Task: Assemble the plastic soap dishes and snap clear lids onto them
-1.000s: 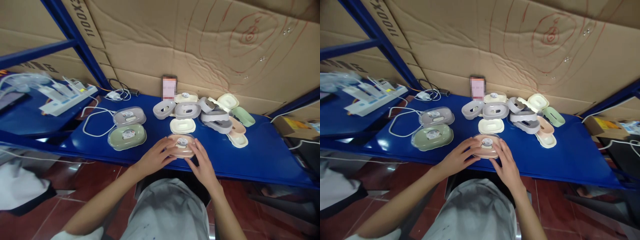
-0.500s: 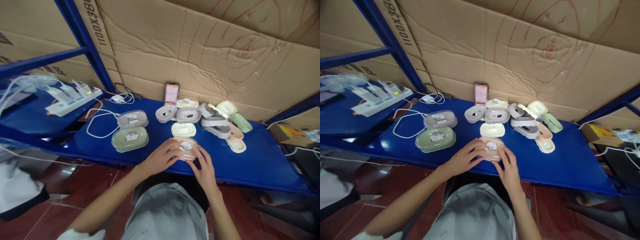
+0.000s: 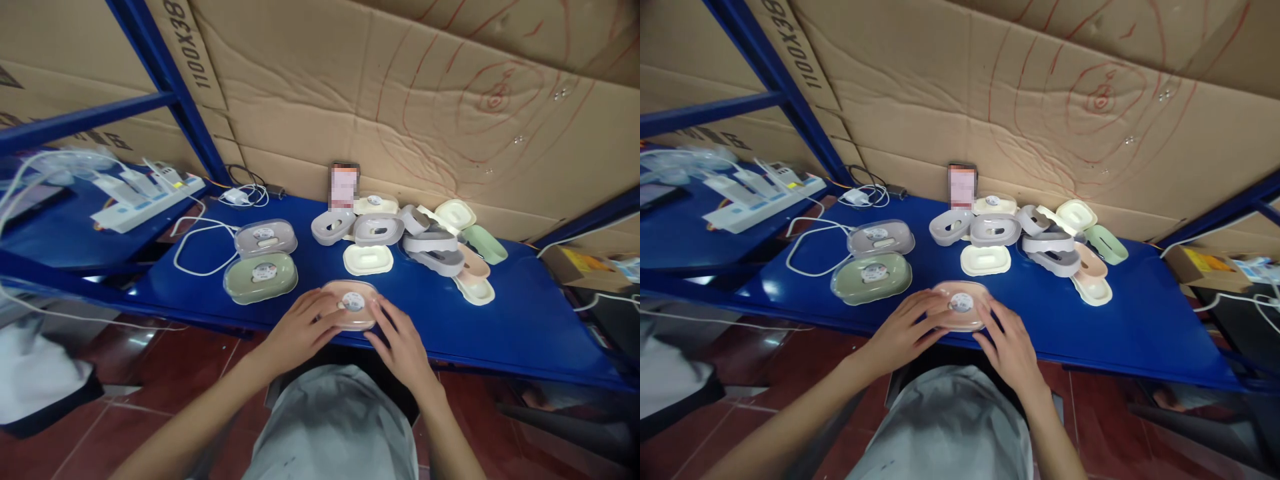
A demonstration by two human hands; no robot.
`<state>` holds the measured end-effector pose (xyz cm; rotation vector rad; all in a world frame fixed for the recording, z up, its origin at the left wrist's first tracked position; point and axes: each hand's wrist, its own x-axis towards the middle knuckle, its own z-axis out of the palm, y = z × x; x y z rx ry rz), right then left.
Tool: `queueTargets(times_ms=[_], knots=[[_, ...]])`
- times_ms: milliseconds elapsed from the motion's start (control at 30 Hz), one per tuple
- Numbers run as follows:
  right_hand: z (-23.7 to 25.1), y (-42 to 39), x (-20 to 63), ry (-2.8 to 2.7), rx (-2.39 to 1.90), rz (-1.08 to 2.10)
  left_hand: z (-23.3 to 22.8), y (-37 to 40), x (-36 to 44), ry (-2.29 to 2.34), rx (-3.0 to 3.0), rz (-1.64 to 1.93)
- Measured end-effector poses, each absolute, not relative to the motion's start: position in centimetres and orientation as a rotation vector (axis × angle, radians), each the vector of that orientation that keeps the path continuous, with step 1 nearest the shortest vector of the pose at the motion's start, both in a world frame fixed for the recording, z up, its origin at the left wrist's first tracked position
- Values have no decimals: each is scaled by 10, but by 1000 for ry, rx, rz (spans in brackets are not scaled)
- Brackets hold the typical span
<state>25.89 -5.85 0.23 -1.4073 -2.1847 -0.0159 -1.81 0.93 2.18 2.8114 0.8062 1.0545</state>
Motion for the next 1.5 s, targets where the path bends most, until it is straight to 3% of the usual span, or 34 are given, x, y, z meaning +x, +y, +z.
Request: queueTargets(times_ms=[267,567,767,967,1167,1500], knots=[[28,-15,275,-2271,-1453,21,12,-18,-102,1216,2802,1118],[33,12,280,-2413,-1412,-21,7,14,-128,1397,2737,1163],[55,16,285,-2345,-1370,-35,14,4,-81,1469,2663,1451],[48,76,296,-2130,-1616,-339,22,16,14,989,2841,857],[39,64,305,-1947,-1525,-149,14,27,24,922,2837,759],[37,-33,282,-2300,-1213,402,2,2,4,1083,2696,1139]])
